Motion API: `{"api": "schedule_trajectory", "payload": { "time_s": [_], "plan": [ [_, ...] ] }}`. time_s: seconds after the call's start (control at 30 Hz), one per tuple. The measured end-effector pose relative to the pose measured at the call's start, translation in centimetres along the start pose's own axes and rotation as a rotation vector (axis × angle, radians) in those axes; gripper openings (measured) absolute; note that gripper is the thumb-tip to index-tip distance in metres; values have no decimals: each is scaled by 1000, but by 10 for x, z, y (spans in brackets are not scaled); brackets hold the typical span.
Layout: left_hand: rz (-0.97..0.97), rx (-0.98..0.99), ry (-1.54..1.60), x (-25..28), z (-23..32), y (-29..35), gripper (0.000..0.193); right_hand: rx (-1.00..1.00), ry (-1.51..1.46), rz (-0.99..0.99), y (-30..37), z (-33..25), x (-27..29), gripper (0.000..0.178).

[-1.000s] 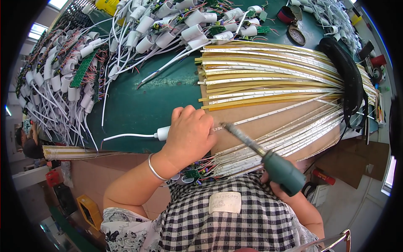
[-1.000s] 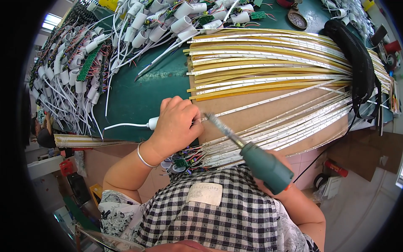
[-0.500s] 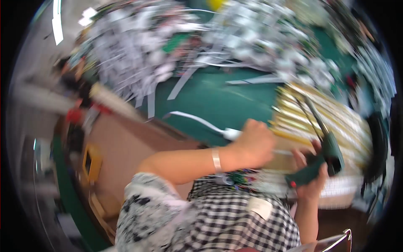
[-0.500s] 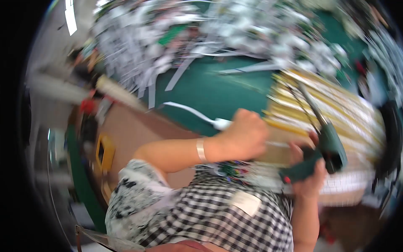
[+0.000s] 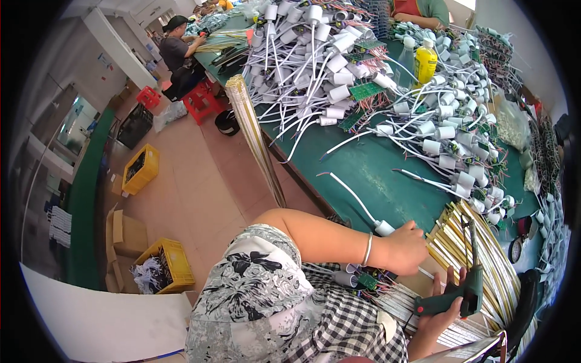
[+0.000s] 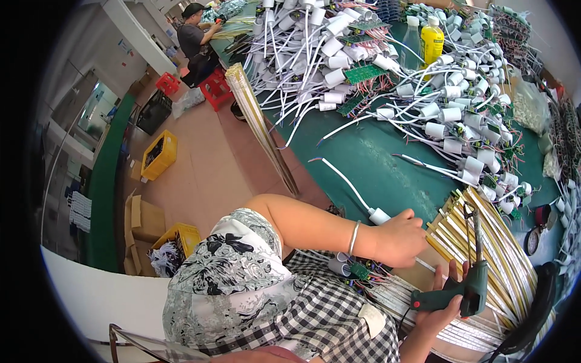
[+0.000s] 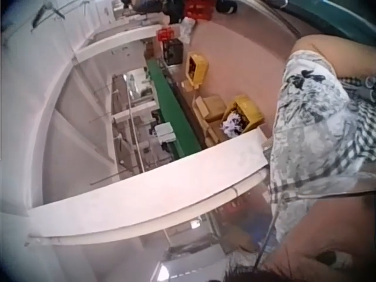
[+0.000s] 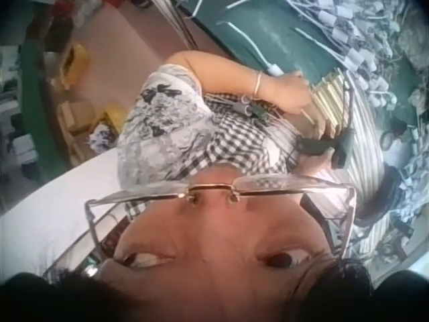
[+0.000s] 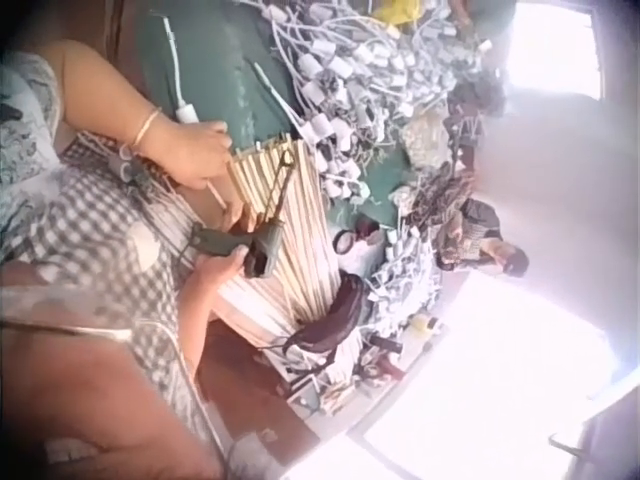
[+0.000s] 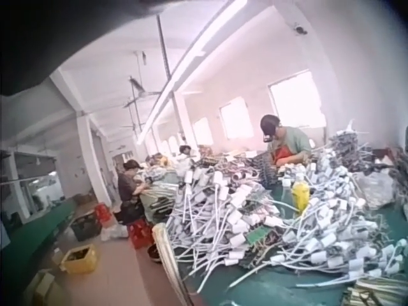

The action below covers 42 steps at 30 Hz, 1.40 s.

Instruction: The person solders wires onto LED strips at an industrial assembly station, attaching them to circuit boards with a soldering iron.

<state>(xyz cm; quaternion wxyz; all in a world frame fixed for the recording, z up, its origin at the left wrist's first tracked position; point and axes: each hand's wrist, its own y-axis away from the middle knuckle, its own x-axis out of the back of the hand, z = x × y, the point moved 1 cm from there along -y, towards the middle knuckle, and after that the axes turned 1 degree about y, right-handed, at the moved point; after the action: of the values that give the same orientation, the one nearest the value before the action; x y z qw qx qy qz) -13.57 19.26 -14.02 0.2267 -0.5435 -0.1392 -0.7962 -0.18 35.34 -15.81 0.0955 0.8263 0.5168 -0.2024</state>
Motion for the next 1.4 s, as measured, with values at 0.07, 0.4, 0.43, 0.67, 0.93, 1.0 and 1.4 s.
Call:
{"api": "schedule_trajectory", "payload": {
  "time_s": [0.07,0.4,0.43,0.67,0.93,1.0,1.4],
  "plan": [
    [2,-2,-13,1,-1,-1,20,7,1,-9,-2,0,-1,74],
    [18,14,-23,-1,4,2,20,8,9,-6,2,0,1,71],
    [34,10,-22,-2,5,3,20,9,10,-9,3,0,1,72],
    [31,-22,-48,2,8,2,17,-36,-19,45,6,2,7,78],
    [24,-107,-9,14,-4,1,10,-67,-77,41,-5,-1,-11,76],
    [-1,-42,22,16,-2,0,6,-64,-74,57,-4,-4,-9,76],
    [-62,-174,216,22,-6,2,13,-175,-111,28,4,-5,-2,76]
  ]
}}
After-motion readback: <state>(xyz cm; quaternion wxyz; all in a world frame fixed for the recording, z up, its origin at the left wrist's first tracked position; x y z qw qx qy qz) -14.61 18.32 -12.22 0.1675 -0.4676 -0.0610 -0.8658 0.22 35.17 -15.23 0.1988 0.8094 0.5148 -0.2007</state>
